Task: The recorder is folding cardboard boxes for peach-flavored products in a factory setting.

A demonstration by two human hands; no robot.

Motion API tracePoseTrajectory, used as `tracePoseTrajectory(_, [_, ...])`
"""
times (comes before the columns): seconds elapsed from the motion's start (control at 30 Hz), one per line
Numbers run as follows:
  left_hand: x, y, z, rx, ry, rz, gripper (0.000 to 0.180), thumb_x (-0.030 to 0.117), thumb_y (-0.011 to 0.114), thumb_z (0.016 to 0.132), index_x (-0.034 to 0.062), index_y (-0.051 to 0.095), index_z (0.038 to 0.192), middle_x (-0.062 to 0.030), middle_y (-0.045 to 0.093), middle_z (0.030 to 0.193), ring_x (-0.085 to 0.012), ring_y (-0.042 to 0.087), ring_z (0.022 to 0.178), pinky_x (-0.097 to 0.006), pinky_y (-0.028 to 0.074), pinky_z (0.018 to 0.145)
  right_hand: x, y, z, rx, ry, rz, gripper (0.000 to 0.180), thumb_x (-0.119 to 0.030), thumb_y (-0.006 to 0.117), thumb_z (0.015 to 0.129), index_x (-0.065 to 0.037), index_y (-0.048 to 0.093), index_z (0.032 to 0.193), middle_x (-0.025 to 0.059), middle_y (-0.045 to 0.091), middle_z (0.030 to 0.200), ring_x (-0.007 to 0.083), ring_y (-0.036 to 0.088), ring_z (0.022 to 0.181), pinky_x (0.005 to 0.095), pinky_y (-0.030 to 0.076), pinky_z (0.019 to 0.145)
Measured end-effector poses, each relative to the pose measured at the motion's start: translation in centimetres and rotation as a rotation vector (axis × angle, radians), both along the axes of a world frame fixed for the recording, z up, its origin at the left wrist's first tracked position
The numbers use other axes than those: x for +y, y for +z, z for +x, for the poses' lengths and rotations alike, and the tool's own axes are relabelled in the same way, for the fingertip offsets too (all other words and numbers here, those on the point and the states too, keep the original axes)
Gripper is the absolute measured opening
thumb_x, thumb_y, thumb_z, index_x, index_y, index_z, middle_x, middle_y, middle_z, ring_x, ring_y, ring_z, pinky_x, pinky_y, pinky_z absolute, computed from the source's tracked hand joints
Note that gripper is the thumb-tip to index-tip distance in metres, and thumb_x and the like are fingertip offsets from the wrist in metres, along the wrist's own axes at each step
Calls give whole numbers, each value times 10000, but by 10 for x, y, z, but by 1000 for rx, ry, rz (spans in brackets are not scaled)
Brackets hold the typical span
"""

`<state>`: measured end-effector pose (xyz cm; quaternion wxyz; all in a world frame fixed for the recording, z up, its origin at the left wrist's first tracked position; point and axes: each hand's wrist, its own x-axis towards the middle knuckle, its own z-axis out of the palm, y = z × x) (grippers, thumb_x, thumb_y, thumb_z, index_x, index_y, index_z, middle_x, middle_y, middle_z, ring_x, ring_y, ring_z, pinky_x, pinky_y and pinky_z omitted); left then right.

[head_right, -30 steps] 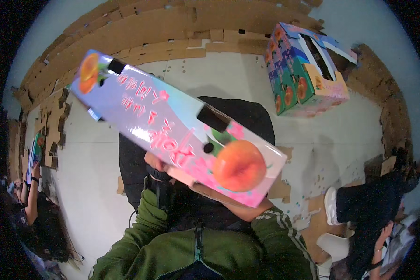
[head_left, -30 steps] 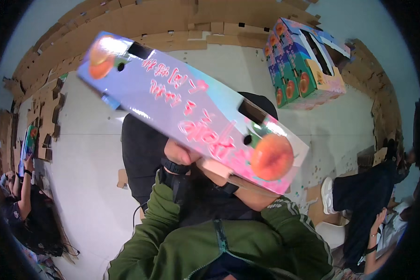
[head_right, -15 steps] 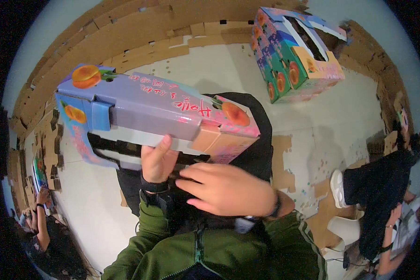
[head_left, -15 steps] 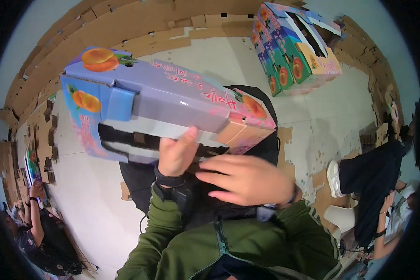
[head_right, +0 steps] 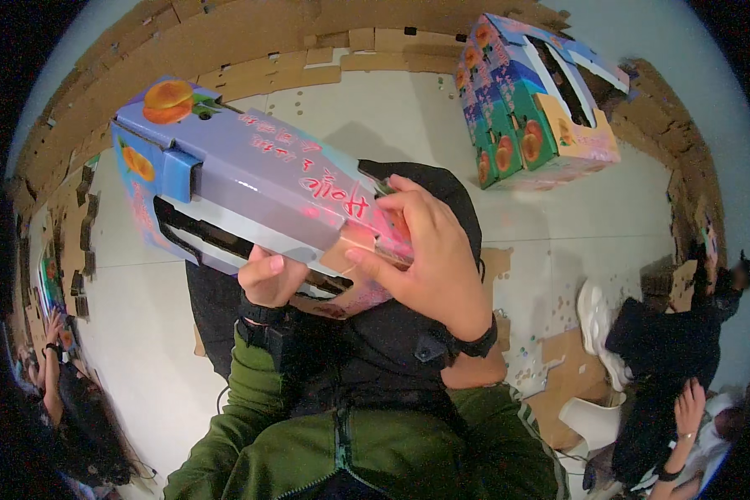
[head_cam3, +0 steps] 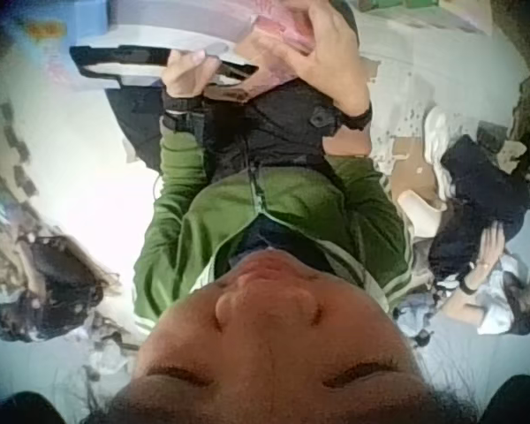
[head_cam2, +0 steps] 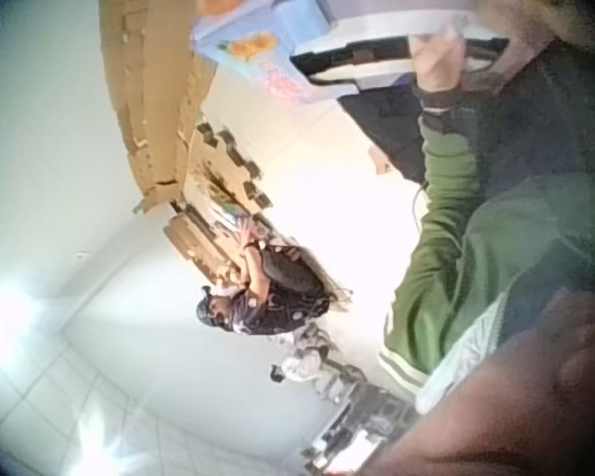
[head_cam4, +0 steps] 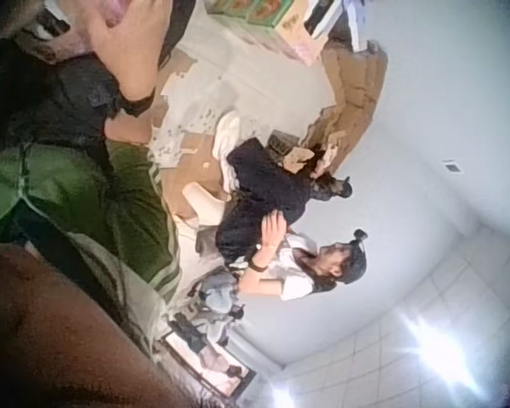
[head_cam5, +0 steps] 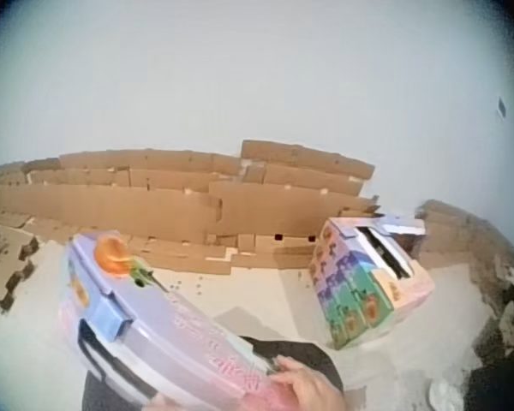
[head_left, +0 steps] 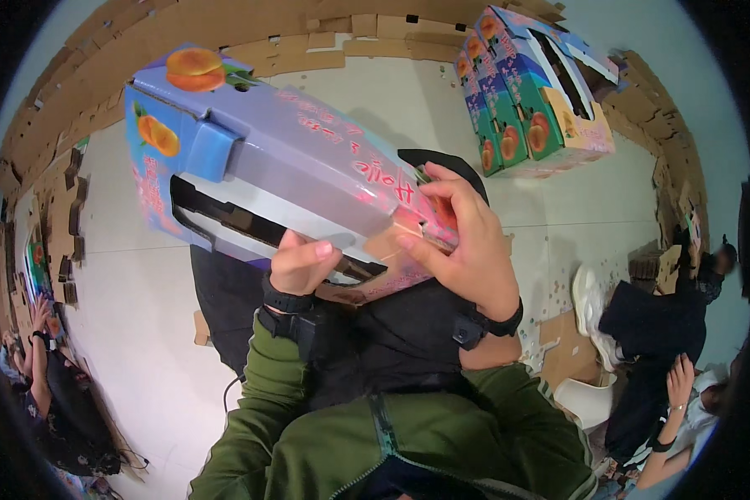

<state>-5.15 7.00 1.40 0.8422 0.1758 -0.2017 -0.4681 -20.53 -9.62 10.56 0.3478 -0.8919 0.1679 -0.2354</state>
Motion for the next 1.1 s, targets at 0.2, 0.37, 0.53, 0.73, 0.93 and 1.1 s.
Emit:
tracePoseTrajectory(0.2, [0, -1, 0, -100, -52, 220, 763, 29, 734, 750, 10, 396, 1434, -137, 536, 1343, -271, 495, 1284, -412, 362, 1096, -8, -5, 0, 23, 40, 142, 632, -412, 831, 756, -7, 502, 1111, 319, 519, 1343, 430, 579, 1146, 424, 463, 942])
tracePoseTrajectory(0.37, [-3, 7, -5, -205, 12, 336, 779, -5, 761, 740, 15, 398, 1429, -116, 539, 1334, -238, 501, 1265, -399, 381, 1083, -11, -14, 4, -58, 87, 208, 643, -381, 849, 746, -6, 483, 1118, 295, 515, 1341, 402, 569, 1163, 405, 457, 943])
tracePoseTrajectory(0.53, [-5, 15, -6, -279, -10, 327, 719, -30, 801, 730, 19, 477, 1370, -100, 568, 1304, -213, 543, 1219, -370, 453, 1020, -8, -9, 6, -38, 91, 231, 613, -359, 854, 743, -9, 493, 1094, 273, 516, 1336, 367, 575, 1164, 385, 455, 938])
tracePoseTrajectory(0.73, [-11, 20, -13, -490, 118, 444, 540, 32, 847, 730, 5, 609, 1214, -63, 662, 1126, -159, 630, 1025, -316, 526, 891, -9, -11, 4, -34, 97, 300, 569, -353, 847, 750, -31, 508, 1075, 234, 525, 1336, 285, 580, 1111, 349, 454, 911])
tracePoseTrajectory(0.93, [-14, 21, -17, -510, 191, 509, 465, 22, 828, 747, 11, 634, 1169, -58, 671, 1089, -149, 631, 996, -310, 524, 869, -11, -18, 8, -30, 78, 306, 560, -354, 843, 757, -53, 506, 1086, 202, 529, 1337, 222, 577, 970, 320, 459, 866])
tracePoseTrajectory(1.1, [-18, 20, -19, -417, 199, 480, 468, 18, 822, 752, 17, 627, 1177, -53, 665, 1102, -142, 627, 1004, -307, 518, 872, -6, -9, 8, -4, 52, 226, 561, -339, 840, 765, -57, 498, 1108, 190, 535, 1330, 218, 590, 952, 320, 467, 861])
